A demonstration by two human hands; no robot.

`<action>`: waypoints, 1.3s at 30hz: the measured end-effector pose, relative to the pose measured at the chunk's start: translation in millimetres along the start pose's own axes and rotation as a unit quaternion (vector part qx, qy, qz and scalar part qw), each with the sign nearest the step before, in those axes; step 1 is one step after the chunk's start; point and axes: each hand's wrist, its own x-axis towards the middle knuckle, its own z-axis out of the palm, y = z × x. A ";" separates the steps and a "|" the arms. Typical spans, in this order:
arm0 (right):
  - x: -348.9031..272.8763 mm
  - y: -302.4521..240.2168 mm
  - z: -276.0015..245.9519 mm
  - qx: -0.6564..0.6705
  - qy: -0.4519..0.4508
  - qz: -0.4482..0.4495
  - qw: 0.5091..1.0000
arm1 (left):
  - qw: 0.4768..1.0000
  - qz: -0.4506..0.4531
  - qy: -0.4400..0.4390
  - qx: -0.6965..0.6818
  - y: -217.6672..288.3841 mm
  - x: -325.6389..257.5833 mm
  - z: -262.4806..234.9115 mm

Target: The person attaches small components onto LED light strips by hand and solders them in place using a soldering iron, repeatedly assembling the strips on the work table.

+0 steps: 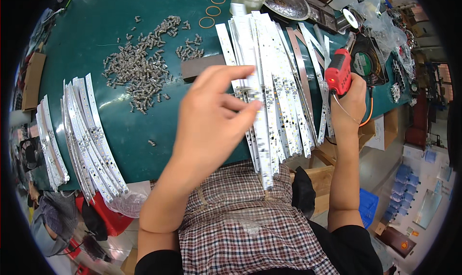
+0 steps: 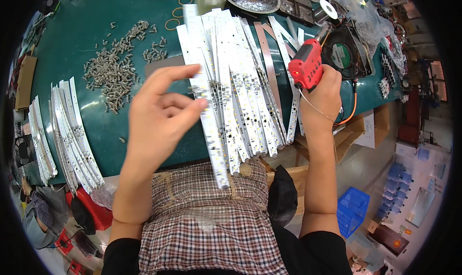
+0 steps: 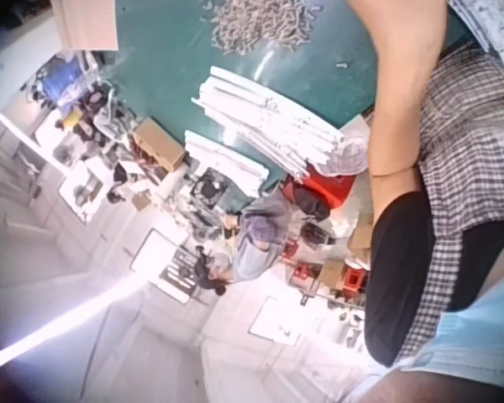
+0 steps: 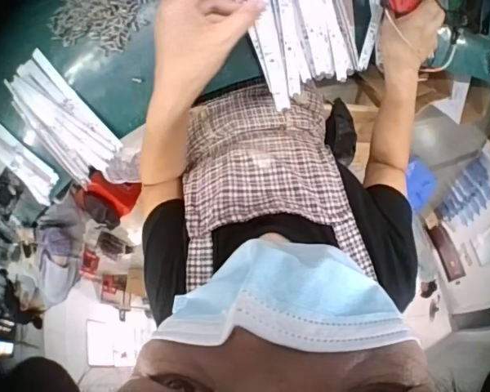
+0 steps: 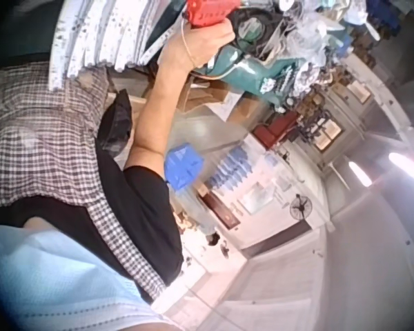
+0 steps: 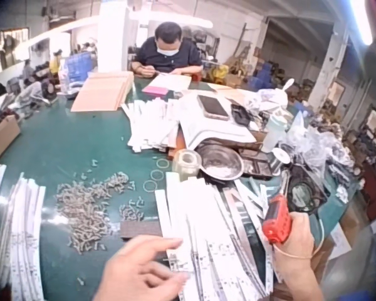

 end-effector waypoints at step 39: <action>-73.0 -105.1 -108.8 0.568 -0.145 0.209 0.783 | 0.908 0.017 0.213 0.362 -16.8 2.2 -66.0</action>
